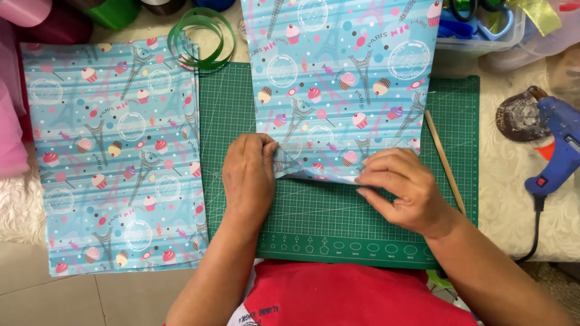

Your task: Marking, folding, and gluing patterned paper to construct the base of a gift bag.

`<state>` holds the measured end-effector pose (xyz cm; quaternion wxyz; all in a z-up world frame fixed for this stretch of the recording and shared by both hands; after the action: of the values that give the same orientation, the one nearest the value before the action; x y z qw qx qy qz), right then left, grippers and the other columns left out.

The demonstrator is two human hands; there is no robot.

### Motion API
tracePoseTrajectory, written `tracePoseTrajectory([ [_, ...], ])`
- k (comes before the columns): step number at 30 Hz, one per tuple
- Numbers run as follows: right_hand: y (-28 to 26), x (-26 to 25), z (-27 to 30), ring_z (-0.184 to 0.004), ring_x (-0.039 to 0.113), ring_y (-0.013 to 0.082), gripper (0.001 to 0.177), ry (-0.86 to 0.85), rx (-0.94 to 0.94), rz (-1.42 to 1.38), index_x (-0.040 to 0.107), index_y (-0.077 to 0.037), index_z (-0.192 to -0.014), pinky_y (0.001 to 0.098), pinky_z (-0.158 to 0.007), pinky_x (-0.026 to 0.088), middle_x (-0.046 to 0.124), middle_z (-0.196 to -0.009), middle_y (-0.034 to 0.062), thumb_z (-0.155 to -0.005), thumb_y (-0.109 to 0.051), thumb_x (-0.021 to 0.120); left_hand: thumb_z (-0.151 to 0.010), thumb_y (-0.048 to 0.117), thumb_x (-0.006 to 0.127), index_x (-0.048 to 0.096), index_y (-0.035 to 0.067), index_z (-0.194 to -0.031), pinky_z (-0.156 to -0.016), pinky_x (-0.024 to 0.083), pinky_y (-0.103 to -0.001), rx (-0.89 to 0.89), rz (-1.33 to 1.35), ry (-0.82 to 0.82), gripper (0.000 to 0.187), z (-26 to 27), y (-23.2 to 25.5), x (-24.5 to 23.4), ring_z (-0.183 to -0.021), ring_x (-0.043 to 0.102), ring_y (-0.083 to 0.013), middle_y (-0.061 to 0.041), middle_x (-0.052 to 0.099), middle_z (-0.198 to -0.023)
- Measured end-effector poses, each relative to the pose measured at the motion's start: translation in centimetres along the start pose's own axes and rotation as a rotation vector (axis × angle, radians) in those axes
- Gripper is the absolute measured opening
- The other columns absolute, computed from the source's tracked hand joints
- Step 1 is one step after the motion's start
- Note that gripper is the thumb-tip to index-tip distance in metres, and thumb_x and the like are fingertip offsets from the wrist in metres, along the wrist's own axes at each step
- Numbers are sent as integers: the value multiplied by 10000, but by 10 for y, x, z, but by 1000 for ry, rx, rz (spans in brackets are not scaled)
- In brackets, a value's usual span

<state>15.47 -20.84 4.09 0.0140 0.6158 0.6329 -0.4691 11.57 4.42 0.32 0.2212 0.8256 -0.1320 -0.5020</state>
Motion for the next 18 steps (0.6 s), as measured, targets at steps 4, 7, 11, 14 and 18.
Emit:
tracePoseTrajectory([
  [4,-9,7,3,-1039,740,329,120,-81,-57,-32,802,-108,-949,450,-900,546,764,-970,91,-844,-56,778,-1064,226,631,646,87,-890,-651,543,-366,10,16,22,223,-1,-2,-2,-699,639,-270,-46,598,-768],
  [7,-14,10,5,-1109,718,340,118,-162,-79,35,777,-113,-990,461,-948,534,760,-1041,77,-881,-159,774,-1071,208,620,640,79,-880,-636,551,-370,21,15,59,231,1,-1,-6,-671,644,-281,-61,606,-730],
  [11,-16,11,5,-1128,707,338,341,-227,-150,112,770,-123,-1010,476,-944,527,740,-1053,84,-945,-447,686,-1079,288,581,628,135,-845,-687,510,-356,141,50,91,284,1,24,-26,-731,630,-249,-4,615,-775],
  [14,-19,12,6,-1120,711,335,393,-226,-177,151,760,-109,-1002,473,-940,530,734,-1055,90,-969,-483,643,-1002,397,649,679,146,-990,-857,448,-391,268,163,-54,253,11,47,-37,-916,655,-245,-7,688,-943],
  [18,-18,9,4,-1099,726,331,344,-165,-150,173,760,-89,-1014,467,-936,541,749,-1079,84,-942,-420,700,-792,493,816,684,94,-1267,-987,405,-462,346,129,-211,634,31,51,-32,-1084,660,-273,-90,711,-1119],
])
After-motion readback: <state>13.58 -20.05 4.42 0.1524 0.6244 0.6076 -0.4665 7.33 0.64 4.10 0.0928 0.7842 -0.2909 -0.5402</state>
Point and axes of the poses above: each hand's wrist, its own z-axis away from the middle knuckle, its own x-axis out of the palm, y = z × x, the point moved 6 cm from there along -z, towards the middle knuckle
